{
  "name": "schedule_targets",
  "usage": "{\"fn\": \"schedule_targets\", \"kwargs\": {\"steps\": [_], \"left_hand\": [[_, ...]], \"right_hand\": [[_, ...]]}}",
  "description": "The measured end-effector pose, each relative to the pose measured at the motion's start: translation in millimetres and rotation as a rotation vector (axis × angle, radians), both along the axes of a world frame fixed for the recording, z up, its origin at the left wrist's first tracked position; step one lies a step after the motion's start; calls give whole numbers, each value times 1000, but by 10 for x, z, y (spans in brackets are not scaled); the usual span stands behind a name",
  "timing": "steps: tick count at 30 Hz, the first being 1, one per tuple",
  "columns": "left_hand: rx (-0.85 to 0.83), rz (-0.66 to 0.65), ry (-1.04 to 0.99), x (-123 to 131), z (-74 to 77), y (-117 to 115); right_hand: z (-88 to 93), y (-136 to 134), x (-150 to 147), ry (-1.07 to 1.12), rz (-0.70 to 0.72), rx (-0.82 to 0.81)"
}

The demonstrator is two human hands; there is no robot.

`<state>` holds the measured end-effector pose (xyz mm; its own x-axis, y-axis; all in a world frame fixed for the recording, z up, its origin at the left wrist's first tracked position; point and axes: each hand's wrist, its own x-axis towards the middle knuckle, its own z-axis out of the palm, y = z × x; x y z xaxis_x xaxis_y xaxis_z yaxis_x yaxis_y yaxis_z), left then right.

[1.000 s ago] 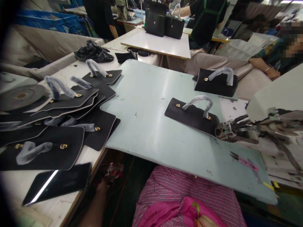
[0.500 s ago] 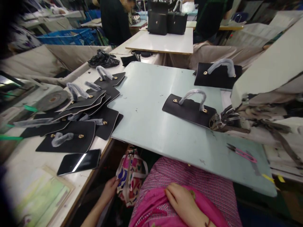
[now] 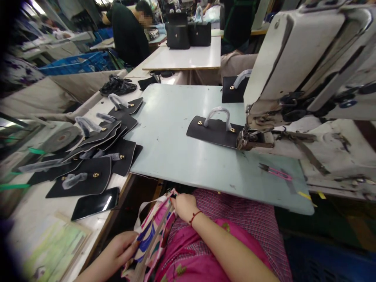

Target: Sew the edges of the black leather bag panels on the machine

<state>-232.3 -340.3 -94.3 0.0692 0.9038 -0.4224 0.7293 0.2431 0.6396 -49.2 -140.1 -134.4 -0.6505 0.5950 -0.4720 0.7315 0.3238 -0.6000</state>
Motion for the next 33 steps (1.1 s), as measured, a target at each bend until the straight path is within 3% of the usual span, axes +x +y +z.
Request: {"fn": "schedule_targets", "kwargs": {"steps": [5, 9, 15, 20, 23, 26, 28, 30, 33], "left_hand": [[7, -116, 50, 113, 102, 174], [39, -118, 28, 152, 100, 227], [55, -63, -16, 225, 60, 240], [63, 29, -86, 273, 106, 311], [65, 146, -160, 270, 156, 350], [58, 240, -211, 254, 217, 365], [45, 266, -231, 236, 264, 360], [25, 263, -243, 212, 306, 344], [-5, 251, -258, 169, 338, 307]], "right_hand": [[-76, 237, 3, 51, -95, -287], [-155, 197, 74, 154, -233, -503], [-182, -64, 217, 312, -513, -375], [-29, -78, 385, 414, -500, -168], [187, -345, 379, 437, -310, -92], [437, -697, 339, 556, 315, -103], [564, -768, 353, 636, 527, -140], [619, -640, 415, 652, 562, -121], [542, -251, 551, 515, 496, 55]]}}
